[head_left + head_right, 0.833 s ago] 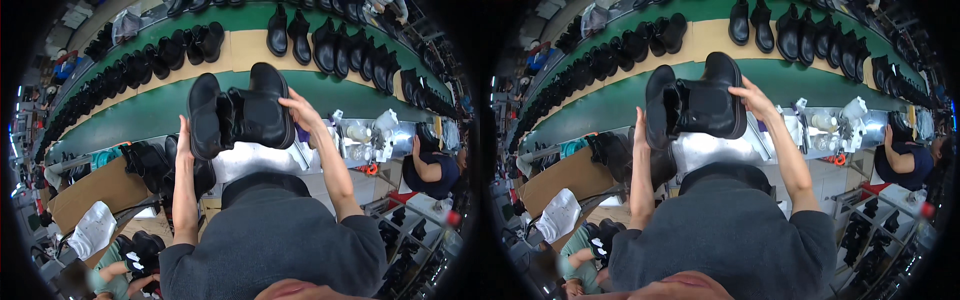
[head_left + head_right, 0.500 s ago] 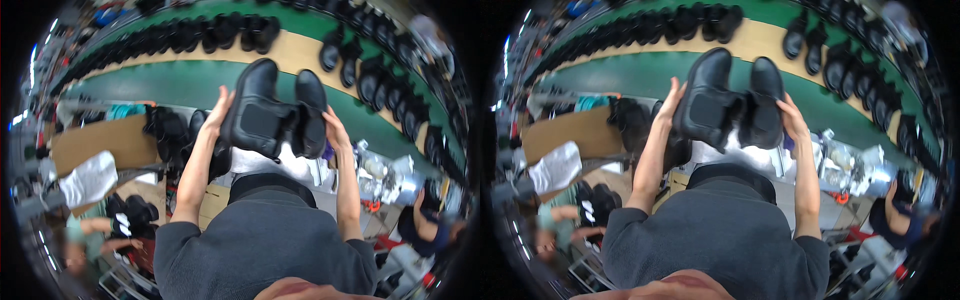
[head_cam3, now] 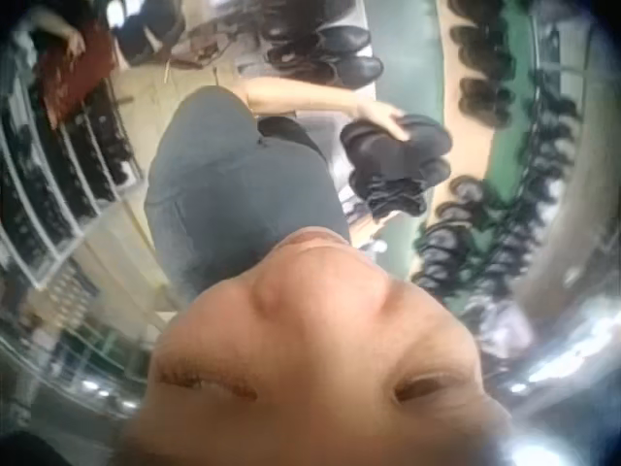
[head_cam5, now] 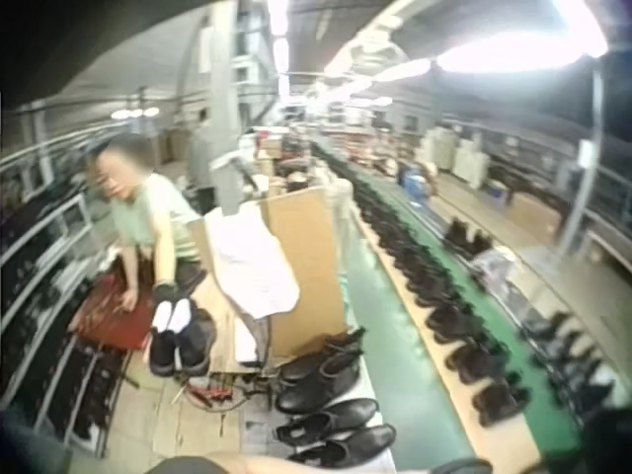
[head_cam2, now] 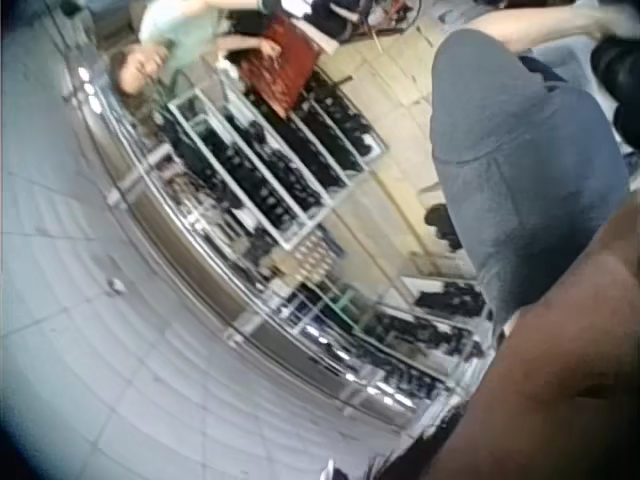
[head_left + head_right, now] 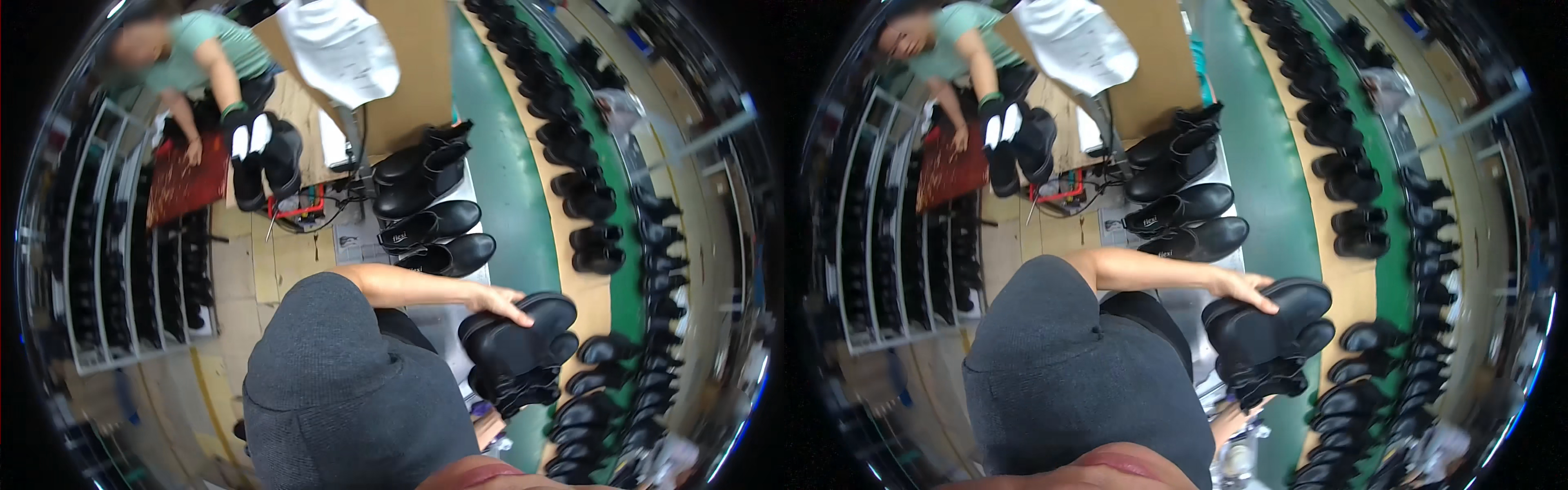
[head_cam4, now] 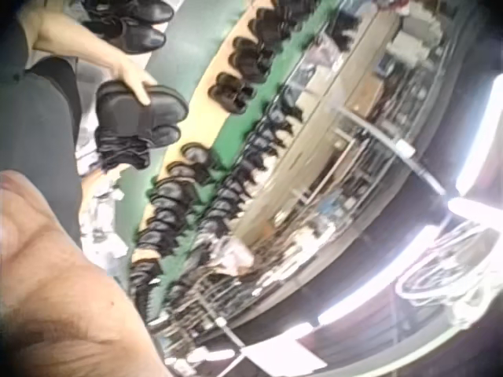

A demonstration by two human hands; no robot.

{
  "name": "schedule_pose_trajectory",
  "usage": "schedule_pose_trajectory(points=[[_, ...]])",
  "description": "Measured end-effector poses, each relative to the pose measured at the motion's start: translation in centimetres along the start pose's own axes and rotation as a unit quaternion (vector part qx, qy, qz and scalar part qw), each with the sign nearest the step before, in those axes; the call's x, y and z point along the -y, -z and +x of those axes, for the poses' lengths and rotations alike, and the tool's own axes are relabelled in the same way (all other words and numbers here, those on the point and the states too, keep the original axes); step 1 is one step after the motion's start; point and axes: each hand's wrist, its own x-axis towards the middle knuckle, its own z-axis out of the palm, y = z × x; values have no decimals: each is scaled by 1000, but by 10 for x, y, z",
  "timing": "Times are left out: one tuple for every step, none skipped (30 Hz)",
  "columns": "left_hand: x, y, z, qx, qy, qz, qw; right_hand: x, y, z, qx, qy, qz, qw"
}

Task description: The person cleans and inspects black leather boots on a factory assembly line. They use a small brush to scrub the heels and sides, wipe the surfaces with a white cloth, and insert white paper stuffing into the boots to maintain their shape. The person handles the boots one by one, moving them along the green conveyor belt.

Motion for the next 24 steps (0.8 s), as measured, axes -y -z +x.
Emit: schedule_pose_trajectory(points=[[5,-3,-7,-2,32,-8,999,-3,-7,2,2,-20,-21,1000],[22,-1,-7,-55,58,-29,996,-7,-13,6,15,-47,-41,998],[42,3,-3,-93,87,-53,990,-10,-18,8,18,-66,-64,996],[51,-1,-3,-163,82,-25,983,-12,-20,9,12,-81,-84,993],[61,-3,-6,-231,79,3,970,-15,-21,9,7,-94,-104,990],[48,-14,-20,-231,68,9,971,-18,-20,9,-8,-103,-120,987],[46,-17,-27,-223,63,-23,972,-22,-21,8,-15,-115,-136,984],[45,-18,-32,-215,58,-54,973,-24,-21,8,-23,-124,-151,981],[45,-18,-35,-207,54,-83,973,-28,-23,8,-30,-133,-165,977],[47,-19,-33,-245,70,-85,963,-31,-24,7,-38,-141,-178,973],[48,-19,-33,-248,79,-81,962,-33,-25,5,-46,-152,-194,968],[48,-18,-33,-249,88,-76,961,-35,-27,4,-53,-161,-206,964],[48,-17,-32,-250,98,-70,961,-37,-29,3,-61,-167,-218,960],[60,-12,-26,-245,107,-45,963,-41,-29,1,-67,-174,-229,955],[78,-2,-16,-241,114,-19,964,-42,-31,0,-71,-180,-241,951],[83,1,-14,-236,122,8,964,-44,-31,-3,-78,-186,-250,947],[88,2,-13,-255,130,7,958,-45,-32,-5,-81,-191,-263,942],[91,0,-16,-271,142,6,952,-48,-31,-8,-90,-197,-270,938],[93,-3,-19,-288,153,4,945,-48,-30,-10,-98,-202,-278,934],[93,-6,-18,-333,179,70,923,-48,-30,-11,-102,-208,-291,928],[90,-13,-18,-374,204,134,895,-48,-30,-13,-109,-213,-301,923],[86,-18,-20,-413,226,197,860,-48,-30,-16,-118,-220,-313,916],[78,-22,-28,-424,141,249,860,-46,-28,-17,-122,-223,-328,910],[69,-26,-41,-430,54,298,850,-45,-23,-18,-121,-227,-350,901]])
